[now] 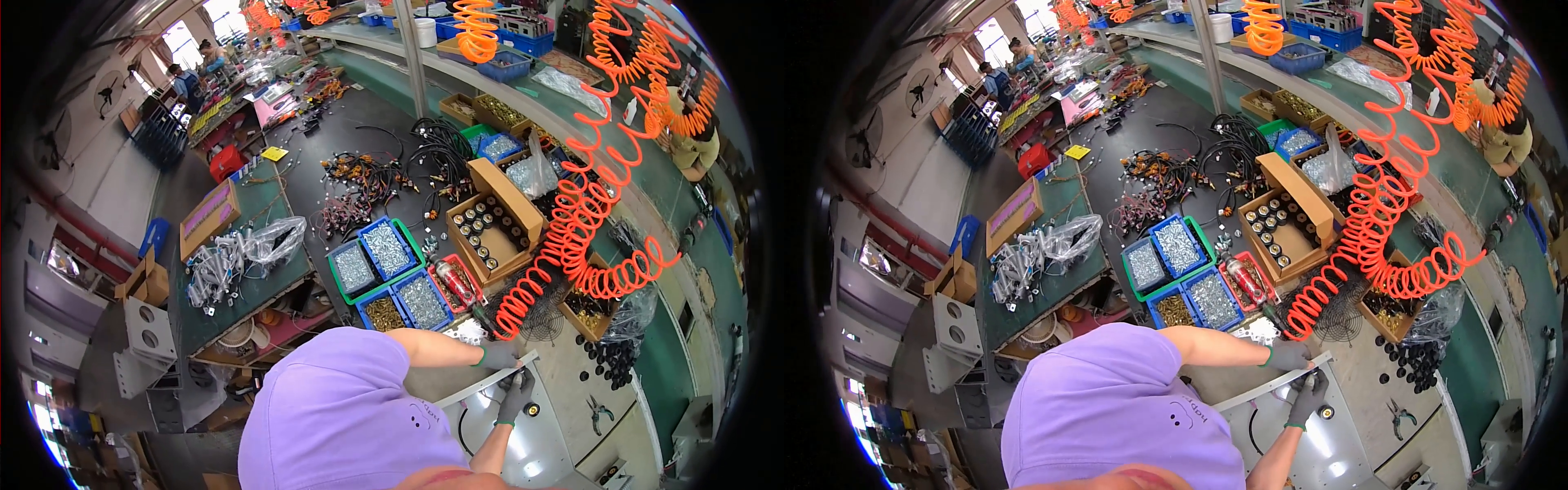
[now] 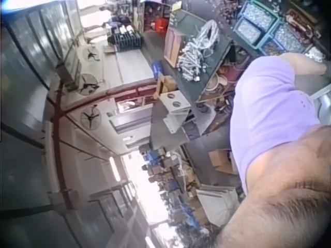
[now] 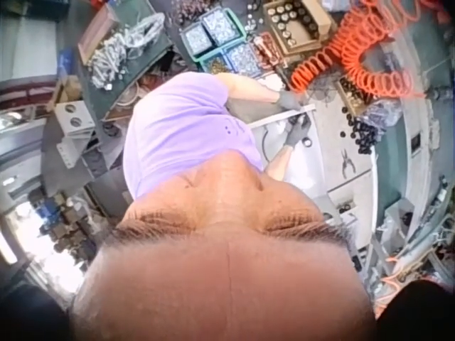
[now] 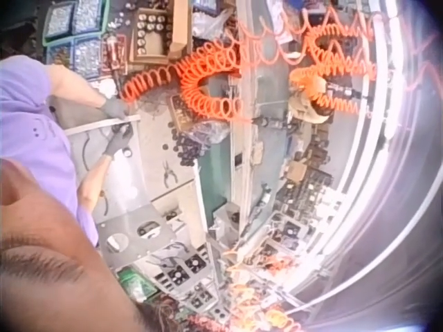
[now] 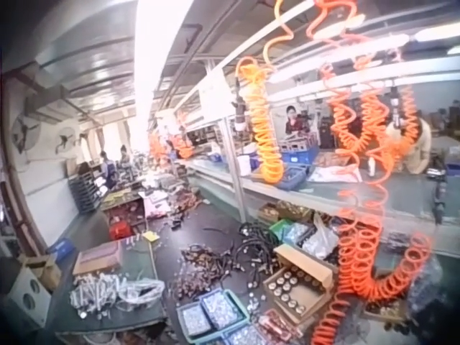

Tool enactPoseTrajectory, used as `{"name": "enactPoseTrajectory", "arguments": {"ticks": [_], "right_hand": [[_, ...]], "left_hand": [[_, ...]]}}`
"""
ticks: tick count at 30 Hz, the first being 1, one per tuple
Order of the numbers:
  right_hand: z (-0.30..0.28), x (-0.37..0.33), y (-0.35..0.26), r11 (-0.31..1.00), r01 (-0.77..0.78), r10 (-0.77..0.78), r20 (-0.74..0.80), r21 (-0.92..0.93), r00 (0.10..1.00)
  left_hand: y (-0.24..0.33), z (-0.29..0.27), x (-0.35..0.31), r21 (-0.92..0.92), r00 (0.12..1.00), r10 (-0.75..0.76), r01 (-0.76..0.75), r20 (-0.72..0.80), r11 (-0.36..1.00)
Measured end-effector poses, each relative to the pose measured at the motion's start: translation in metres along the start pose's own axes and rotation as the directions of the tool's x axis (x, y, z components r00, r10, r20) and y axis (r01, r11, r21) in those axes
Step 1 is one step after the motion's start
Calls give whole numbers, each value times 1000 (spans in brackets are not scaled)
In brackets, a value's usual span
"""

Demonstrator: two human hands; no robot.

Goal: Installing components and securing them with a wrench into a metal electronics enclosure on an assembly line.

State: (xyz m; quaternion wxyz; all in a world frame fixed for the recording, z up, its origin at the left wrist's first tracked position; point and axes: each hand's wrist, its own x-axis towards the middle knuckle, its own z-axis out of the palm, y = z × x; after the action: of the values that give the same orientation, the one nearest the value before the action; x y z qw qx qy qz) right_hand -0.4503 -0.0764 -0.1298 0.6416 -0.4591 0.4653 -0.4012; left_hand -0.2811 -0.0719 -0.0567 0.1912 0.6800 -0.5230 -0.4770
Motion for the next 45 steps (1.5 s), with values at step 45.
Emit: {"name": "enactPoseTrajectory", "arguments": {"ticks": [45], "right_hand": [[10, 26, 30, 788, 110, -331, -266, -606, 905]], "left_hand": [[-39, 15, 36, -30, 999, 43, -42, 25, 999]]}}
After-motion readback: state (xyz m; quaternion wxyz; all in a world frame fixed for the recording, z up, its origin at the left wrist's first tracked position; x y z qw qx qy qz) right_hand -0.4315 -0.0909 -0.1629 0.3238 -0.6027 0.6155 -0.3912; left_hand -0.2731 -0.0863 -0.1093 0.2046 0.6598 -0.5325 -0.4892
